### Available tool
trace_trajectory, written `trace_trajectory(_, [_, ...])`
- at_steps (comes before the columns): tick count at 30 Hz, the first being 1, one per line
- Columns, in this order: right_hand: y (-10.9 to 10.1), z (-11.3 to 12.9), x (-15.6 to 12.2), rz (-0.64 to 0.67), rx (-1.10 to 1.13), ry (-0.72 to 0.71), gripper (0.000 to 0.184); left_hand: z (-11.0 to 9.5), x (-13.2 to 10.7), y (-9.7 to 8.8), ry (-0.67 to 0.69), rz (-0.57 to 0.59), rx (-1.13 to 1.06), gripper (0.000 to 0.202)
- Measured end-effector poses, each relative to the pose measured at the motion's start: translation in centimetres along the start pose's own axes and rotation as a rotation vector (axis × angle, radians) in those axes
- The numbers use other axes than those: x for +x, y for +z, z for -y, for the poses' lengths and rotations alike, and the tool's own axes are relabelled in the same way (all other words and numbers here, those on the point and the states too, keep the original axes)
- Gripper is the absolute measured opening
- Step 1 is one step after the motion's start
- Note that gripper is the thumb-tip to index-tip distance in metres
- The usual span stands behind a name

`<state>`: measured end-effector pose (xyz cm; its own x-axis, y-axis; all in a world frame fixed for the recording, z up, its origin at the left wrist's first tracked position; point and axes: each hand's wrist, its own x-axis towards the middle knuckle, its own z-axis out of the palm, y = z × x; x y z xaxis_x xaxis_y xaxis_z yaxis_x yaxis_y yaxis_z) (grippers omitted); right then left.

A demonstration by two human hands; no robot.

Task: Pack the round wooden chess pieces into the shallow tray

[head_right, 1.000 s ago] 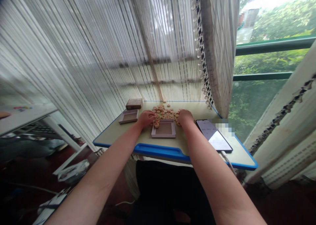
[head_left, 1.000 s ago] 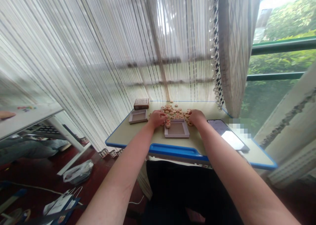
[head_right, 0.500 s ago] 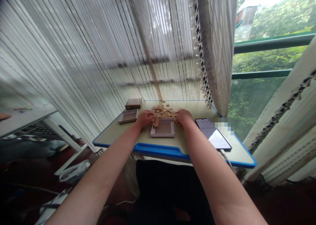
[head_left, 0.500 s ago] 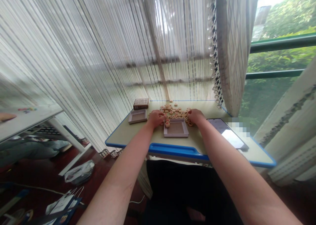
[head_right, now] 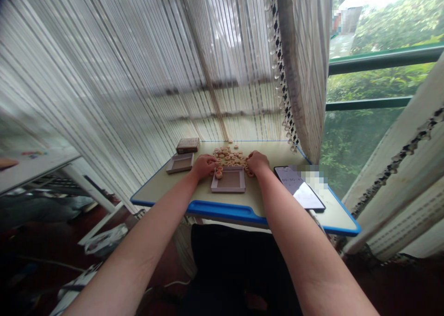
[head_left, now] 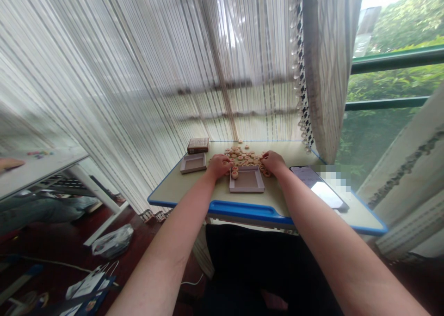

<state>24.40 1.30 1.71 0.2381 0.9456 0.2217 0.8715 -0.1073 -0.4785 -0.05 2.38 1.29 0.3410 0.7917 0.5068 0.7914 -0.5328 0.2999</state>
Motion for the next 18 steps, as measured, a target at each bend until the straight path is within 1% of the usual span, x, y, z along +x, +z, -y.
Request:
trace_trajectory(3, [-0.5, 1.1, -0.9, -0.050, 0.146, -0.041, 0.030, 0.1, 0.1, 0.1, -0.003, 0.006, -0.010, 0.022])
trace_trajectory(5, [-0.6, 2.2, -1.7, 0.011, 0.230, -0.099, 0.029, 0.1, 0.1, 0.1, 0.014, 0.015, -0.024, 0.021])
trace_trajectory(9, [-0.5, 4.2, -3.6, 0.141, 0.277, -0.331, 0.023, 0.2, 0.2, 0.2, 0.010, 0.021, -0.028, 0.017])
trace_trajectory(12, [-0.6, 4.9, -4.6, 0.240, 0.183, -0.435, 0.019, 0.4, 0.3, 0.4, 0.003, 0.020, -0.027, 0.015])
trace_trajectory(14, [-0.9, 5.0, -5.0, 0.295, 0.087, -0.450, 0.019, 0.6, 0.4, 0.5, 0.023, 0.007, -0.037, 0.015])
trace_trajectory(18, [-1.6, 5.2, -5.4, 0.355, -0.044, -0.456, 0.024, 0.7, 0.3, 0.7, 0.072, -0.022, -0.050, 0.015])
